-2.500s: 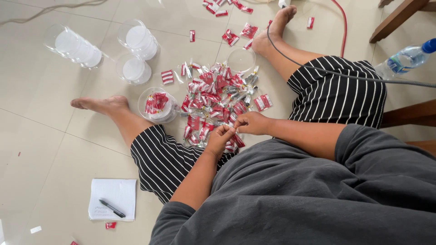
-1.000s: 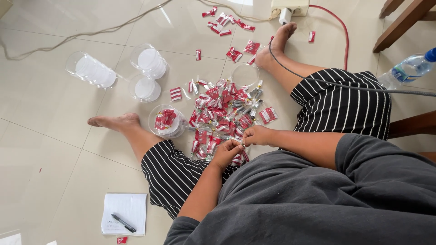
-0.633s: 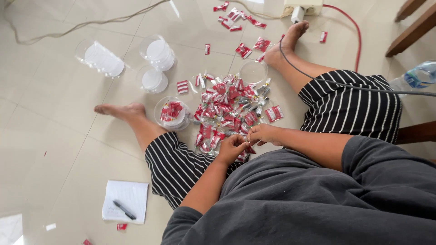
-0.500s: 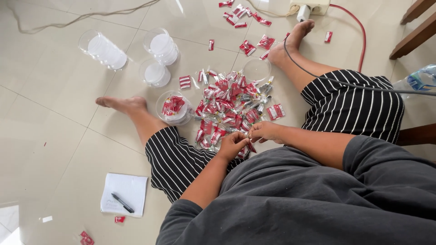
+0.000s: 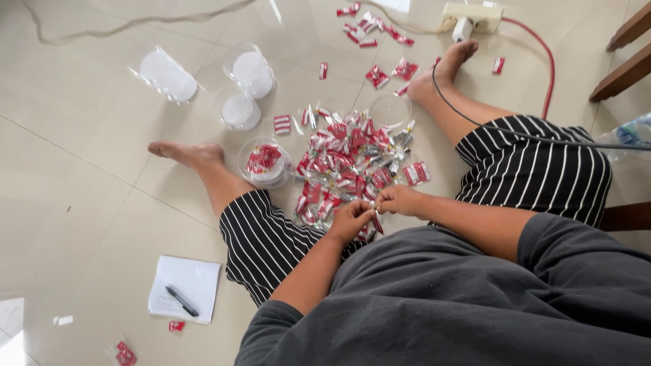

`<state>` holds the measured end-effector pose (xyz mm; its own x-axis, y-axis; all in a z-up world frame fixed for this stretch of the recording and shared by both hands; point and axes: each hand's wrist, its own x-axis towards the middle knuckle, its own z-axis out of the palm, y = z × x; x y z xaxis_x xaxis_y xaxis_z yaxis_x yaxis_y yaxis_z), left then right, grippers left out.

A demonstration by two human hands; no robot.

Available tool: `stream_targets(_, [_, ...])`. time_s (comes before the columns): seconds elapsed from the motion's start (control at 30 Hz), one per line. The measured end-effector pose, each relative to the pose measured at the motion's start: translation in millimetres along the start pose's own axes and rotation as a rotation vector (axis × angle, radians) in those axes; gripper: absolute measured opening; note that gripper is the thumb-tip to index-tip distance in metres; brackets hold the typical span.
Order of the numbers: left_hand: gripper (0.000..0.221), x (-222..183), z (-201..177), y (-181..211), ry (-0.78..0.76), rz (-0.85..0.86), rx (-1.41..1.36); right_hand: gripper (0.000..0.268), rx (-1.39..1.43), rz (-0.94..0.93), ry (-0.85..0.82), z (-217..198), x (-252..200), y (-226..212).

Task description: Packing small food packets into clear plastic containers while sitting on the floor.

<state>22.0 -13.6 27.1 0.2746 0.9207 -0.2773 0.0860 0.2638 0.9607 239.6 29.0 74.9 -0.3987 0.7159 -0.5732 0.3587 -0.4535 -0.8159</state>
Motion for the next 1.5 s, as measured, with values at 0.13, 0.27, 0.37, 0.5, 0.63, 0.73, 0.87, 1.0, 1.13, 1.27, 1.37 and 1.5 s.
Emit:
stream_targets(0.13, [0.010,1,-6,4,-0.025,-0.054,0.022,0.014,0.014,0.013,-0.050,-1,1,0])
stream_targets(0.27, [0.014,3,-11,2,-0.032,-0.047,-0.009,0.022,0.007,0.002,-0.089,-2,-1,-4])
stream_targets(0.37, [0.013,-2,-7,9,-0.042,-0.066,-0.045,0.021,0.026,-0.023,-0.081,-1,2,2])
stream_targets(0.5, [0.014,-1,-7,11,-0.061,-0.080,-0.030,0.016,0.004,-0.048,-0.052,-1,-2,-2])
stream_targets(0.63, [0.020,3,-5,-1,-0.056,-0.063,-0.041,0.014,-0.061,-0.044,-0.057,-2,-1,2])
stream_targets(0.73, [0.023,8,-5,-14,-0.059,-0.043,-0.042,0.012,-0.068,-0.034,-0.063,-1,-6,-3])
stream_targets(0.87, [0.020,8,-4,-12,-0.086,-0.034,-0.055,0.009,-0.031,-0.038,-0.066,-1,-4,-2])
stream_targets(1.0, [0.022,9,-3,-16,-0.104,-0.029,-0.080,0.008,-0.048,-0.039,-0.069,-2,-2,0])
stream_targets(1.13, [0.022,10,-3,-19,-0.121,-0.008,-0.090,0.007,-0.063,-0.066,-0.061,-5,-2,2])
stream_targets(1.27, [0.021,7,-2,-6,-0.179,-0.032,-0.126,0.008,-0.114,-0.100,-0.070,-7,-1,5])
stream_targets(1.37, [0.021,7,-2,-9,-0.187,-0.044,-0.150,0.011,-0.167,-0.107,-0.071,-9,3,8])
stream_targets(1.5, [0.019,10,-3,-26,-0.215,-0.055,-0.163,0.011,-0.155,-0.105,-0.060,-8,0,10])
